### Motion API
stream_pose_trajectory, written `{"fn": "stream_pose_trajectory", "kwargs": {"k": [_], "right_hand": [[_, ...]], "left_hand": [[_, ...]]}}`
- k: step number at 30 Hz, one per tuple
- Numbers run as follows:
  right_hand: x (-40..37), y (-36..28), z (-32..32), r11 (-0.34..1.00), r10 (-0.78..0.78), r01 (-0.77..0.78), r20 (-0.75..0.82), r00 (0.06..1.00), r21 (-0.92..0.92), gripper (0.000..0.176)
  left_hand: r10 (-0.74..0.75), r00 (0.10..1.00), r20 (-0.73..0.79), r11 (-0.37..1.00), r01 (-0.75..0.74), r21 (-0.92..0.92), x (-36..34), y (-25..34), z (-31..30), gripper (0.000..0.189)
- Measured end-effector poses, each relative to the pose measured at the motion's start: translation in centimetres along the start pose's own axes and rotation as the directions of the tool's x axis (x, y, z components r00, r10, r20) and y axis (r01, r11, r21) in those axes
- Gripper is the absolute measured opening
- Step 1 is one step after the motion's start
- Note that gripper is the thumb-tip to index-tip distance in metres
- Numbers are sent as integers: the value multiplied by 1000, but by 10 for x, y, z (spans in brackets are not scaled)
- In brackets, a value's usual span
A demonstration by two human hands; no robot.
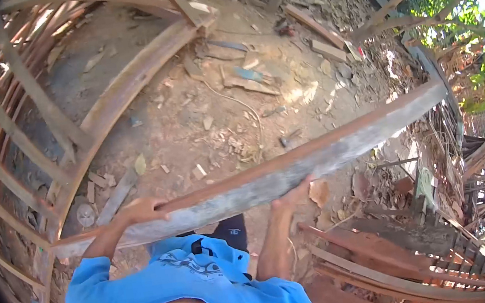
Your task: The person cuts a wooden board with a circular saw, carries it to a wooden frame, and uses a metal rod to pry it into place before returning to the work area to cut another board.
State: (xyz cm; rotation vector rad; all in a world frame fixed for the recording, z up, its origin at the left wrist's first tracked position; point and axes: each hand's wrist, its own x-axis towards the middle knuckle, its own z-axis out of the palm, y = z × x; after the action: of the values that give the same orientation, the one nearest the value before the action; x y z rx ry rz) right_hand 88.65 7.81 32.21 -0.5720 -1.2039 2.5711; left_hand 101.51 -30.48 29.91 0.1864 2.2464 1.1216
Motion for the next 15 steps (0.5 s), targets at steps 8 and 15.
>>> {"fn": "stream_pose_trajectory", "kwargs": {"k": [8, 15], "right_hand": [[112, 61, 18, 933, 360, -359, -34, 932, 41, 74], [340, 141, 17, 785, 582, -587, -90, 808, -198, 64]], "left_hand": [[-336, 941, 43, 942, 337, -10, 258, 120, -16, 80], [-309, 943, -121, 943, 287, -168, 440, -73, 10, 83]]}}
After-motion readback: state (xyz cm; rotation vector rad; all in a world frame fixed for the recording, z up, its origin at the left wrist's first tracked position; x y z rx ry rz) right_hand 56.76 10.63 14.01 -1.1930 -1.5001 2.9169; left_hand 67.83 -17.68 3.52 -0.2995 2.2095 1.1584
